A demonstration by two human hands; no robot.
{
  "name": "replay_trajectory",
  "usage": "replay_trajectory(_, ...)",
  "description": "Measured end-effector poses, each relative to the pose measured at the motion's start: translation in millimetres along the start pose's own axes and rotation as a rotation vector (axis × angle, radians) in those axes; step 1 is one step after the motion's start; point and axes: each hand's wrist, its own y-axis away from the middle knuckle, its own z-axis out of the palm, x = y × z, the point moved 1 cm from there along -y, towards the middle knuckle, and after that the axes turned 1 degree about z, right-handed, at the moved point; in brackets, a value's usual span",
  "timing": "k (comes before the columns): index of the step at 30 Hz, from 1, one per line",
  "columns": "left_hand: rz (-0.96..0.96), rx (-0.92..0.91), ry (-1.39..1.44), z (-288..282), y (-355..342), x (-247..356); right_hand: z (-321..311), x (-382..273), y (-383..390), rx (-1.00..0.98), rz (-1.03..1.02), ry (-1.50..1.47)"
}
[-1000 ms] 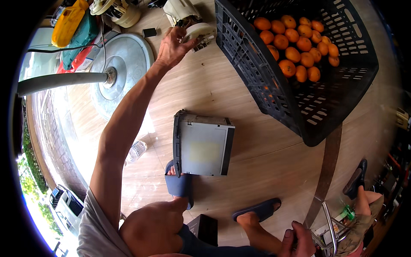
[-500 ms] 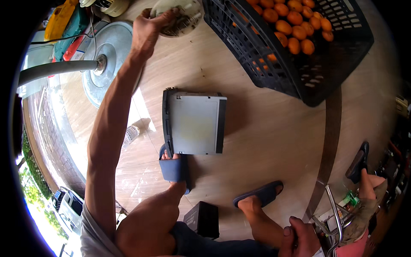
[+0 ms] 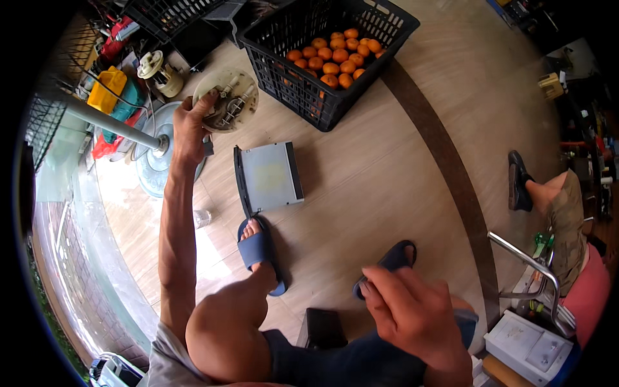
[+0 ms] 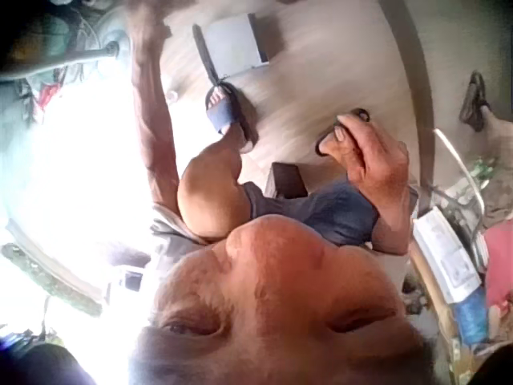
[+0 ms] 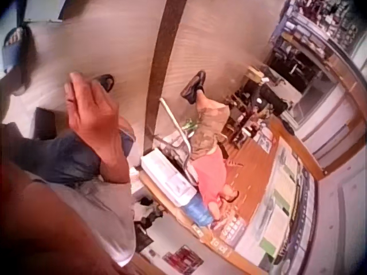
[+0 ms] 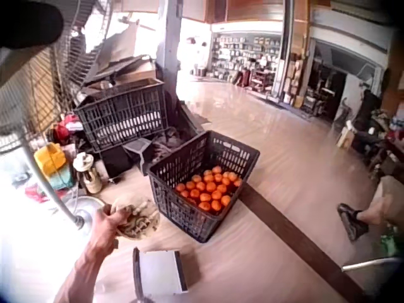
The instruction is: The person unscrews and removes a component from a metal housing by hand, then picks up and points out details on a fuel pump assembly using a screwdriver.
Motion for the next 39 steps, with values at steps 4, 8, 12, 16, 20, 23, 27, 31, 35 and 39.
replay_trajectory(4,-0.130,-0.088,0.037,-7,45,36,12,-5,13,0.138,-0.092,-0.184)
replay_trajectory(8,-0.176,-0.277,-0.163,27,95,95,9,11,29,0.323,-0.089,-0.247)
replay_trajectory(12,-0.240,-0.415,-0.052,59,142,143,0,27,34,0.328,0.051,-0.324)
replay_trajectory(16,-0.276,-0.516,0.053,97,192,195,-18,34,39,0.379,0.121,-0.462)
replay_trajectory(20,-0.229,-0.607,0.137,136,232,221,-19,54,43,0.419,0.097,-0.561)
replay_trajectory(23,-0.286,-0.671,0.194,164,245,215,-28,56,54,0.392,0.039,-0.581)
replay_trajectory(27,-0.375,-0.750,0.219,188,235,164,-24,60,59,0.421,0.029,-0.469)
replay_trajectory(31,-0.460,-0.776,0.233,199,222,133,-8,72,49,0.419,0.061,-0.505)
replay_trajectory(35,-0.463,-0.791,0.223,204,218,120,9,81,42,0.408,0.069,-0.753)
replay_trajectory(39,-0.394,-0.722,0.199,206,220,129,20,82,26,0.454,-0.027,-1.019)
